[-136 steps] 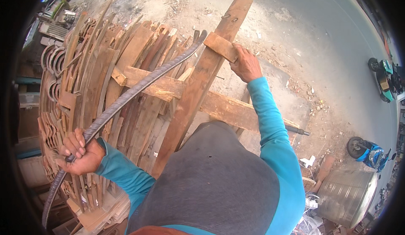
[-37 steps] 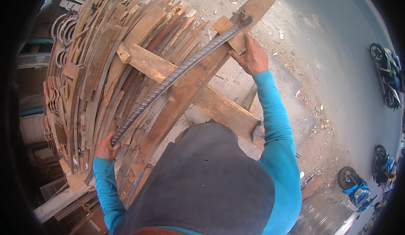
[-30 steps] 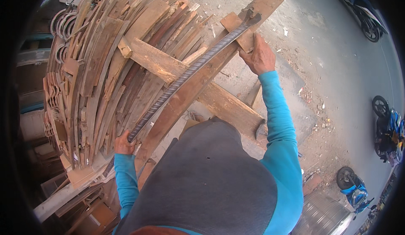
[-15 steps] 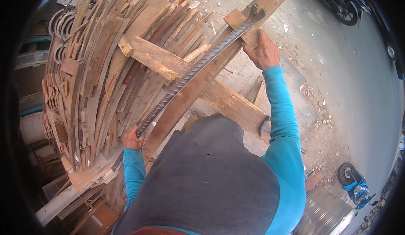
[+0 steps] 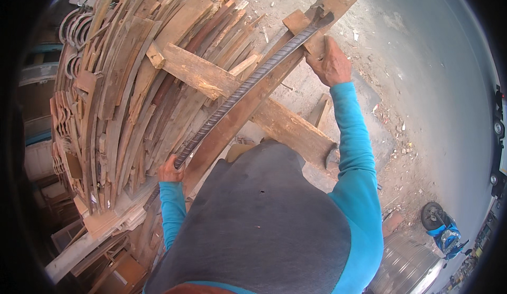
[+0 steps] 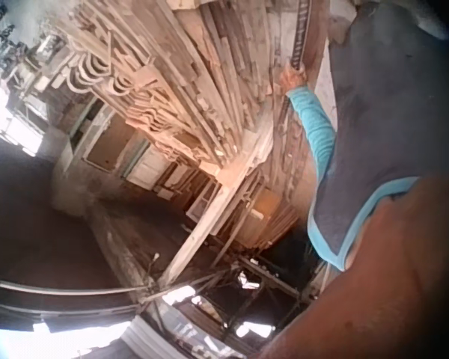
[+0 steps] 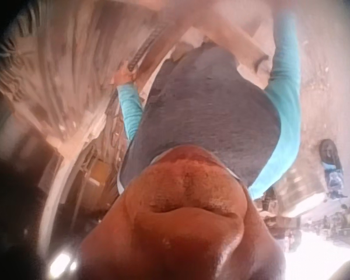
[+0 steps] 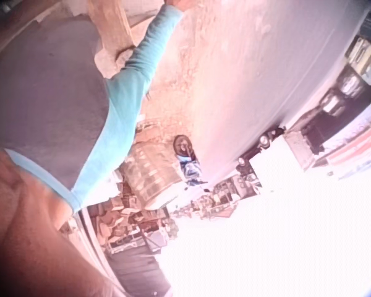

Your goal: The person removes nails from a wooden plank using a hammer and a metal rod, then picks up the loosened nails by hand.

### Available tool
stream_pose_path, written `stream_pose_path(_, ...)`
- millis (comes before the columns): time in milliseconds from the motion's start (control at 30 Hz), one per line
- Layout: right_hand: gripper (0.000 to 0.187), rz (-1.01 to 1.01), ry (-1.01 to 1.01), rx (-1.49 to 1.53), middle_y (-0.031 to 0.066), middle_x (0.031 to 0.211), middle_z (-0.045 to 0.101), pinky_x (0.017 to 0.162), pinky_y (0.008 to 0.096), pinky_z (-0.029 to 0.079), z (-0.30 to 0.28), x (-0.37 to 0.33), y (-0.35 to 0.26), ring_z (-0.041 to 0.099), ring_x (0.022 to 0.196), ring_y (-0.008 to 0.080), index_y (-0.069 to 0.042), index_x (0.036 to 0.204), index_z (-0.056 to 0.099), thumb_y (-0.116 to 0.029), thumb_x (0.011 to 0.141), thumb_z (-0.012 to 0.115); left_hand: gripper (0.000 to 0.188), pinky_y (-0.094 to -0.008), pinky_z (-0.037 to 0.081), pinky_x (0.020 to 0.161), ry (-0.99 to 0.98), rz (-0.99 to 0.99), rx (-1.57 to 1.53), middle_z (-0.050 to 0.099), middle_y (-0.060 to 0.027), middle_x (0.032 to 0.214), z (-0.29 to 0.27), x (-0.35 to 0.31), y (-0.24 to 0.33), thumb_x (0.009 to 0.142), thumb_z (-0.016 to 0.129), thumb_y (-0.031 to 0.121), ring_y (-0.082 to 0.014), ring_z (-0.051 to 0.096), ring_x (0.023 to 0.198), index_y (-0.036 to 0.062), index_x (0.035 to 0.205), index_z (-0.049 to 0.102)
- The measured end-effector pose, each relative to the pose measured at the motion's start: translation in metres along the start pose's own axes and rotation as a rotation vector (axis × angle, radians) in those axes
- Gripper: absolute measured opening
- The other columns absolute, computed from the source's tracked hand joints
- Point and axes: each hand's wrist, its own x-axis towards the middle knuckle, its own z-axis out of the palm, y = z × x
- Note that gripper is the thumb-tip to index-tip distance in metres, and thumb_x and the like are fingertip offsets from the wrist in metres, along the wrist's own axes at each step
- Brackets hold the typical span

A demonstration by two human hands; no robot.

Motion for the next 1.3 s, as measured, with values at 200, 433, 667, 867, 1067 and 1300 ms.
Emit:
stream_pose_path(200, 0.071, -0.025, 0.085, -0.055, 0.0199, 0.116, 0.06, 0.083, 0.0476, 0.054, 0.006, -0.007, -0.002, 0.064, 0.104, 0.0371, -0.007, 0.131, 0.049, -0.044, 0.079, 0.079, 0.06, -0.0459, 0.055, 0.084, -0.335, -0.151, -0.2, 0.072, -0.0211, 0.101, -0.014, 0.016, -0.012, 0.077, 0.08, 0.046, -0.0394, 0.069, 0.097, 0.0053, 0.119, 0.067)
stream_pose_path(433, 0.07, -0.035, 0.217, -0.046, 0.0138, 0.119, 0.058, 0.088, 0.045, 0.052, 0.01, -0.006, -0.005, 0.06, 0.108, 0.0342, -0.009, 0.136, 0.051, -0.032, 0.077, 0.081, 0.075, -0.0431, 0.05, 0.098, -0.435, -0.099, -0.221, 0.068, -0.0259, 0.117, -0.035, 0.099, 0.08, 0.078, 0.079, 0.048, -0.0378, 0.063, 0.114, -0.0007, 0.131, 0.059)
stream_pose_path(667, 0.071, 0.003, 0.064, 0.167, 0.0169, 0.122, 0.059, 0.091, 0.0446, 0.052, 0.007, -0.01, -0.008, 0.063, 0.108, 0.0351, -0.005, 0.135, 0.05, -0.045, 0.083, 0.076, 0.056, -0.0466, 0.05, 0.092, -0.428, 0.029, -0.084, 0.071, -0.0214, 0.106, -0.099, 0.07, 0.08, 0.083, 0.077, 0.038, -0.0386, 0.065, 0.103, 0.0022, 0.123, 0.063)
stream_pose_path(867, 0.077, 0.244, -0.384, 0.794, 0.019, 0.095, 0.067, 0.068, 0.035, 0.058, -0.015, 0.005, 0.0, 0.069, 0.085, 0.0249, 0.007, 0.128, 0.052, -0.057, 0.087, 0.068, 0.043, -0.0487, 0.05, 0.07, -0.319, 0.284, 0.151, 0.065, -0.0249, 0.076, -0.254, 0.093, 0.147, 0.081, 0.075, 0.026, -0.0451, 0.062, 0.072, 0.0007, 0.112, 0.06)
stream_pose_path(1067, 0.068, 0.272, -0.364, 0.984, 0.0167, 0.096, 0.067, 0.062, 0.0291, 0.056, -0.013, 0.017, 0.017, 0.07, 0.081, 0.02, 0.005, 0.118, 0.055, -0.055, 0.089, 0.067, 0.042, -0.0441, 0.047, 0.077, -0.424, 0.128, 0.312, 0.063, -0.0197, 0.085, -0.315, 0.102, 0.182, 0.082, 0.077, 0.029, -0.0389, 0.056, 0.08, 0.0056, 0.114, 0.062)
stream_pose_path(1300, 0.07, 0.313, -0.417, 1.203, 0.0204, 0.096, 0.066, 0.06, 0.0299, 0.057, -0.012, 0.02, 0.03, 0.071, 0.079, 0.0228, 0.009, 0.118, 0.053, -0.054, 0.089, 0.068, 0.044, -0.0477, 0.048, 0.073, -0.322, 0.048, 0.141, 0.065, -0.022, 0.086, -0.218, 0.063, 0.154, 0.079, 0.081, 0.025, -0.0434, 0.062, 0.085, 0.0056, 0.113, 0.062)
